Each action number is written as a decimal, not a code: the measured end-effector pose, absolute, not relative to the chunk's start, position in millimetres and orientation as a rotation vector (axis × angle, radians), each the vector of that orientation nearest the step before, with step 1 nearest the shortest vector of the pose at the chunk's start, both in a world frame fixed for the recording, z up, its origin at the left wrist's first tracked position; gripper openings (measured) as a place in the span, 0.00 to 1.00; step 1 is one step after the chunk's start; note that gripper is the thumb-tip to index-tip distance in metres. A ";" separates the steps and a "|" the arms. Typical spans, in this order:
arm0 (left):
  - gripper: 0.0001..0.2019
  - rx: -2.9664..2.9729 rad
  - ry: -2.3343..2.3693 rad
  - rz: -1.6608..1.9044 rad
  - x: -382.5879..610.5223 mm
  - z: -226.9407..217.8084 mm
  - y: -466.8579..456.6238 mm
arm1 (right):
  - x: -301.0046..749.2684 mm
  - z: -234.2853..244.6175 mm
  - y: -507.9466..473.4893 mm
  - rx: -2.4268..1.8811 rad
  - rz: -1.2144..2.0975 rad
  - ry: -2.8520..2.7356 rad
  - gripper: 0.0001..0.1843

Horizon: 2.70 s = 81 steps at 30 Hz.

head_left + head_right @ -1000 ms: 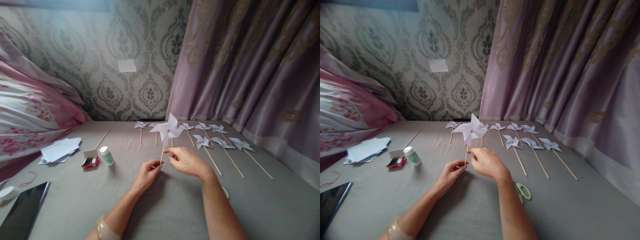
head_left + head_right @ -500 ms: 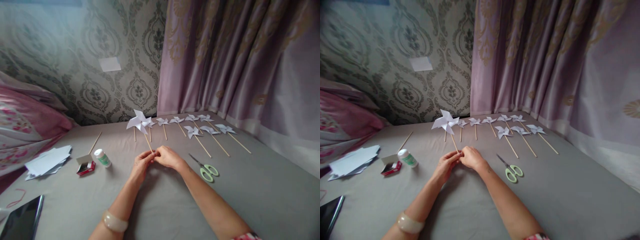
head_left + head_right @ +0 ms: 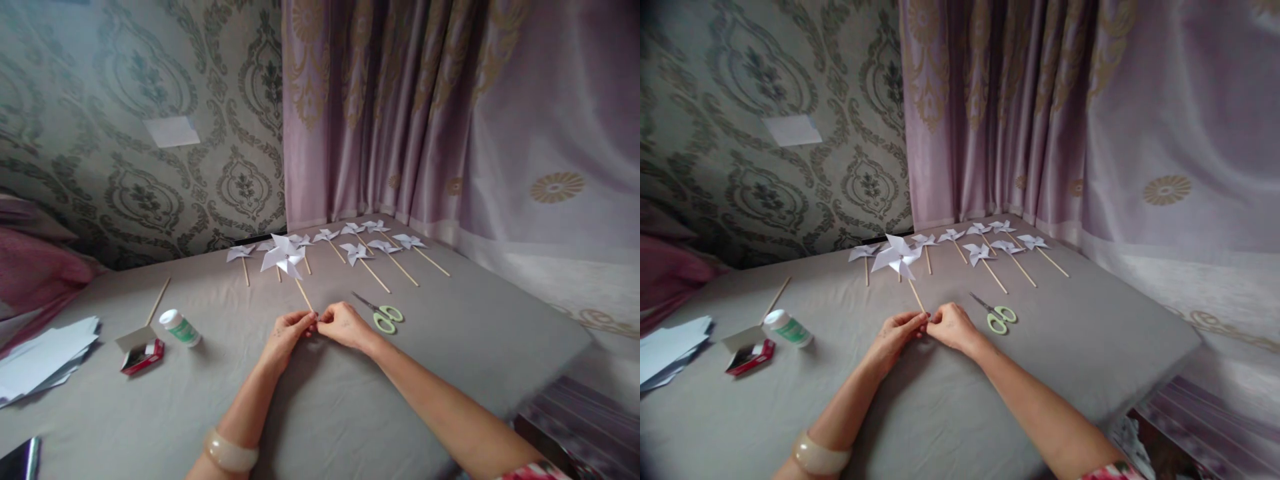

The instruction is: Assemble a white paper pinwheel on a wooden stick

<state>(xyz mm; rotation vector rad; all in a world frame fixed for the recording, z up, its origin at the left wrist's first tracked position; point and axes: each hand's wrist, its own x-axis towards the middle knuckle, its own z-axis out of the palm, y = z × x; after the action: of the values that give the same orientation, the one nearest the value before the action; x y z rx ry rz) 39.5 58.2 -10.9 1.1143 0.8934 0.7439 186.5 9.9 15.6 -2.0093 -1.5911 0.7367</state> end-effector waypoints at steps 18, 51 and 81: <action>0.23 1.163 0.930 0.724 36.4 -10.4 57.6 | 258.7 37.0 36.0 -2.522 0.567 -1.477 0.15; 0.22 1.254 0.951 0.681 35.6 -9.0 57.7 | 249.4 26.3 41.0 -2.553 0.511 -1.548 0.20; 0.25 1.320 0.954 0.664 35.5 -13.0 61.2 | 290.2 41.3 -52.8 -2.596 0.402 -1.685 0.15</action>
<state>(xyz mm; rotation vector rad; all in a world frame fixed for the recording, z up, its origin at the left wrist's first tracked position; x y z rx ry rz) 35.5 61.2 -13.0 1.3199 0.9544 0.6639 290.2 -52.8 41.3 -2.5964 -1.6845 0.4025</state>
